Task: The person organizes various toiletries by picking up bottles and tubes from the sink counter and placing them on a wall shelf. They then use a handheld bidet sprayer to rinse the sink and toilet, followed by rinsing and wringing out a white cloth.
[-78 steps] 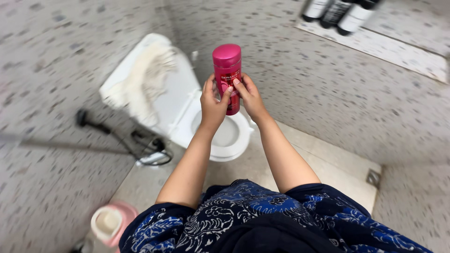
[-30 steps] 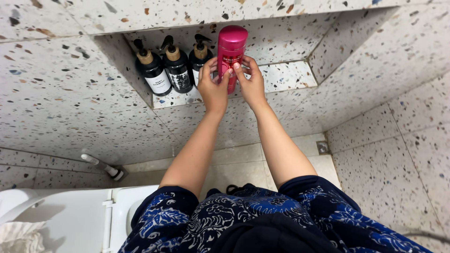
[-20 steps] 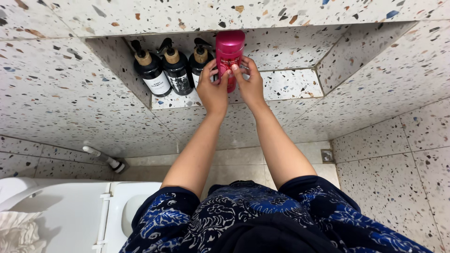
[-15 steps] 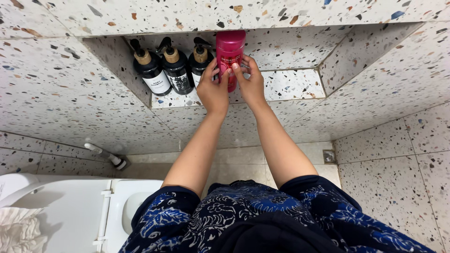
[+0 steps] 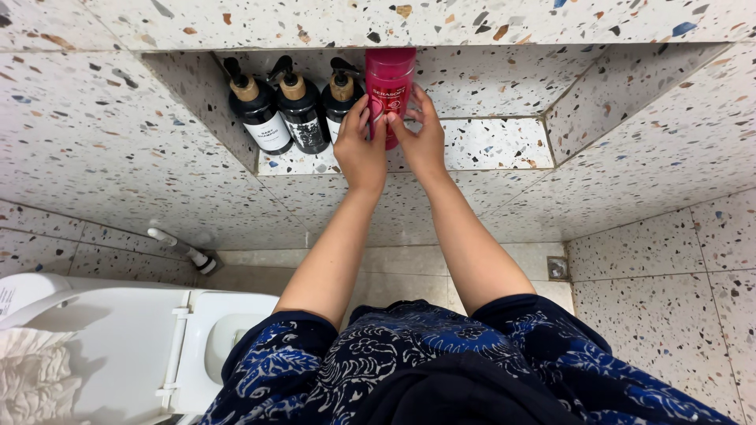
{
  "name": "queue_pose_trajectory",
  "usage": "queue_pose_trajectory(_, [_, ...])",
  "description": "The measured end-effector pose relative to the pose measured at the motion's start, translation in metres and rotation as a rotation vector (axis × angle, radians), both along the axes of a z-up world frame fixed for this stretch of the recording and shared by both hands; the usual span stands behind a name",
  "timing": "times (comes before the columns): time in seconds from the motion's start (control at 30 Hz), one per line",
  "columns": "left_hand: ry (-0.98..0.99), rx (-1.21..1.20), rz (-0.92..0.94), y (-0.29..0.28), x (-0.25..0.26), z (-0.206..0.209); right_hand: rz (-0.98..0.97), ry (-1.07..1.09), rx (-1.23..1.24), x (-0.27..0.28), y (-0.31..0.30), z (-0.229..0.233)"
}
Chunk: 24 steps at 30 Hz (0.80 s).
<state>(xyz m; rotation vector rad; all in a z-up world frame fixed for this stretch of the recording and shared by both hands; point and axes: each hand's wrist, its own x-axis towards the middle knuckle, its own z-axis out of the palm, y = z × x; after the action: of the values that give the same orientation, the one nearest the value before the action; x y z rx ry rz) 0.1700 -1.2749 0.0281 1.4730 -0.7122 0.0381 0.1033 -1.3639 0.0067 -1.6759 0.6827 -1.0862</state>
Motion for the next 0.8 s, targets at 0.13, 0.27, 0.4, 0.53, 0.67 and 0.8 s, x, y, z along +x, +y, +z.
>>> queue_pose_trajectory(0.13, [0.019, 0.001, 0.036, 0.01, 0.0, -0.008, -0.212, 0.11, -0.079, -0.003, 0.01, -0.017])
queue_pose_trajectory(0.27, [0.196, -0.006, 0.106, 0.03, -0.001, -0.02, -0.257, 0.062, 0.018, 0.012, 0.053, -0.054])
queue_pose_trajectory(0.4, [0.143, -0.049, 0.212, 0.065, 0.009, -0.022, 0.14, -0.181, 0.241, 0.035, 0.087, -0.054])
queue_pose_trajectory(0.53, [0.322, -0.033, 0.124, 0.121, 0.026, -0.014, 0.45, 0.023, 0.227, 0.06, 0.115, -0.033])
queue_pose_trajectory(0.67, [0.439, 0.001, 0.198, 0.19, 0.037, -0.007, 0.669, 0.054, 0.332, 0.078, 0.165, -0.012])
queue_pose_trajectory(0.8, [0.448, 0.001, 0.327, 0.265, 0.037, -0.002, 0.819, 0.138, 0.454, 0.086, 0.233, 0.009])
